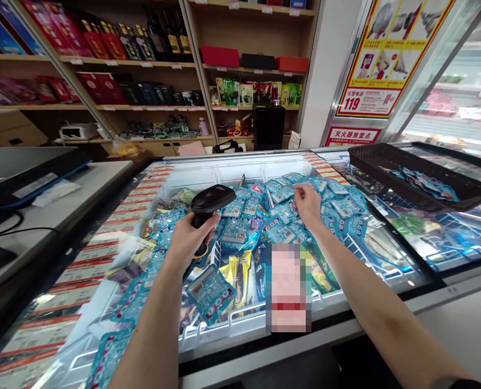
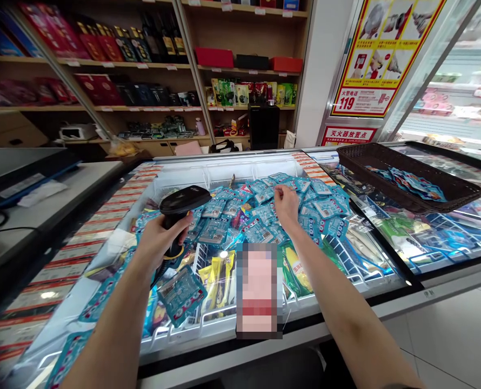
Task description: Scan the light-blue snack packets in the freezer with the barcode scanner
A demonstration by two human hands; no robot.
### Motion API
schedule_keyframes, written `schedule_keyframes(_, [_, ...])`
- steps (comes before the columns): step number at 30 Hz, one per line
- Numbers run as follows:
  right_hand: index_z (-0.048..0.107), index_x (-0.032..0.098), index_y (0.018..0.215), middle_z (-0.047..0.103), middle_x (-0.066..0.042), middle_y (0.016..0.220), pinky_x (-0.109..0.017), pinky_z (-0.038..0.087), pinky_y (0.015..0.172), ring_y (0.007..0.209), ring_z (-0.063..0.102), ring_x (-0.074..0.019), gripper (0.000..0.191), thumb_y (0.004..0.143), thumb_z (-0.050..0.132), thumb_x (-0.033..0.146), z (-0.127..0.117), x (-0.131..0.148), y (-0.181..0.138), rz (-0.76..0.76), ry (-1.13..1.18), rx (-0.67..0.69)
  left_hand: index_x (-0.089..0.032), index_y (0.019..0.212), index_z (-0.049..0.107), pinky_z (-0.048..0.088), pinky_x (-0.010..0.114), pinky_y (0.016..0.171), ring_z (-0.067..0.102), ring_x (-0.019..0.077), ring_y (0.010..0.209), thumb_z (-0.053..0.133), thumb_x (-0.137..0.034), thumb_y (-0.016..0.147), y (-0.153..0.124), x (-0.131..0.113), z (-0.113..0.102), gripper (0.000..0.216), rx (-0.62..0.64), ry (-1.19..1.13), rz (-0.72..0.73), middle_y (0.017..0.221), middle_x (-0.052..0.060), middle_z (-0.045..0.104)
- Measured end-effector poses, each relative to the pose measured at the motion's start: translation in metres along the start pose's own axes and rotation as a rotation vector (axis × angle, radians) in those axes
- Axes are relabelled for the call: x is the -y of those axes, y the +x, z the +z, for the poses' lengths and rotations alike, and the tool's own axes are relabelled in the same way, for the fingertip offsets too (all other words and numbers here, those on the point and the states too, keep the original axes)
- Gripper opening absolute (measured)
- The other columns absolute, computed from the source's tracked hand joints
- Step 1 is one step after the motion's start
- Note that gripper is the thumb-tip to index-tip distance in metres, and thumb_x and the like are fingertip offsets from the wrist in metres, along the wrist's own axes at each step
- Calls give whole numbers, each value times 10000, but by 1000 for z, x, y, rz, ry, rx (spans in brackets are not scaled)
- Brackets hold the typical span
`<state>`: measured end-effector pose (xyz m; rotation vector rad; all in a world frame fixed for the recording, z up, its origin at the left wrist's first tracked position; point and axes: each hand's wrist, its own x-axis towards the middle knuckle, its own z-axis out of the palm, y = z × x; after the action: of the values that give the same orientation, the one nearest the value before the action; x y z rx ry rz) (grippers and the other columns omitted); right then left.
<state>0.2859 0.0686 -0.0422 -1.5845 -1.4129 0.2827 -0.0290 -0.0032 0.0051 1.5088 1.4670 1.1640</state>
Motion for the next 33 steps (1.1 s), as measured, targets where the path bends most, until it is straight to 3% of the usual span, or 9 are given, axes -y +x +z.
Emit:
schedule_keyframes(4, [711, 153, 1065, 683, -113, 883, -379, 446, 898, 954, 609, -272, 318, 922, 475, 309, -3, 5, -1, -85, -201, -24, -171, 765, 598, 346, 230, 440, 455, 106, 429, 684, -463, 765, 1, 5, -1, 304, 10, 24, 13, 494, -20, 523])
schedule_keyframes(7, [714, 167, 1048, 705, -85, 906, -338, 456, 837, 862, 628, -233, 308, 947, 481, 341, 2, 17, -8, -166, -169, 154, -168, 792, 604, 349, 229, 440, 462, 108, 431, 675, -458, 766, 2, 8, -1, 300, 11, 5, 25, 506, -18, 530])
schedule_keyframes(11, [725, 202, 1022, 713, -62, 997, -298, 456, 841, 913, 639, -205, 290, 957, 521, 397, 17, 41, -23, -326, -144, 477, -155, 810, 620, 345, 224, 442, 453, 105, 430, 674, -464, 765, 1, 6, -1, 316, 14, 11, 22, 487, -21, 518])
schedule_keyframes(17, [687, 181, 1138, 657, -132, 1127, -371, 453, 906, 1085, 598, -282, 552, 881, 538, 646, 40, 66, -40, -425, -273, 664, -144, 847, 632, 352, 215, 439, 453, 101, 434, 677, -439, 764, -2, 1, -1, 310, -1, 4, -11, 487, -28, 514])
schedule_keyframes(20, [657, 167, 1172, 646, -153, 1124, -409, 454, 908, 1090, 585, -322, 734, 726, 640, 750, 51, 72, -44, -447, -354, 659, -144, 843, 633, 350, 215, 432, 450, 102, 426, 676, -438, 764, -2, 0, -2, 307, -2, 9, -11, 478, -30, 507])
schedule_keyframes(24, [625, 141, 1160, 659, -142, 1089, -372, 463, 862, 1059, 601, -306, 741, 636, 795, 637, 61, 76, -45, -416, -334, 662, -146, 833, 628, 345, 217, 431, 455, 104, 433, 673, -441, 767, -3, 0, -2, 306, -4, 4, -2, 494, -22, 523])
schedule_keyframes(27, [631, 150, 1080, 680, -98, 1016, -332, 466, 798, 970, 634, -261, 582, 671, 814, 522, 61, 72, -38, -277, -232, 584, -147, 834, 626, 349, 219, 439, 448, 100, 438, 667, -450, 779, -2, 1, -3, 311, 6, 1, 13, 502, -22, 525])
schedule_keyframes(30, [622, 177, 917, 664, -19, 806, -296, 466, 687, 784, 658, -205, 316, 763, 746, 424, 52, 64, -29, -119, -31, 478, -146, 836, 628, 351, 223, 440, 451, 102, 436, 672, -460, 777, -1, 3, -3, 322, -1, 11, 15, 502, -23, 525])
schedule_keyframes(33, [566, 207, 852, 569, 48, 615, -274, 440, 536, 578, 645, -178, 243, 782, 701, 397, 36, 52, -25, 39, 258, 415, -147, 837, 630, 352, 223, 445, 460, 106, 442, 670, -477, 780, 1, 7, -4, 338, 14, 35, 28, 493, -22, 526])
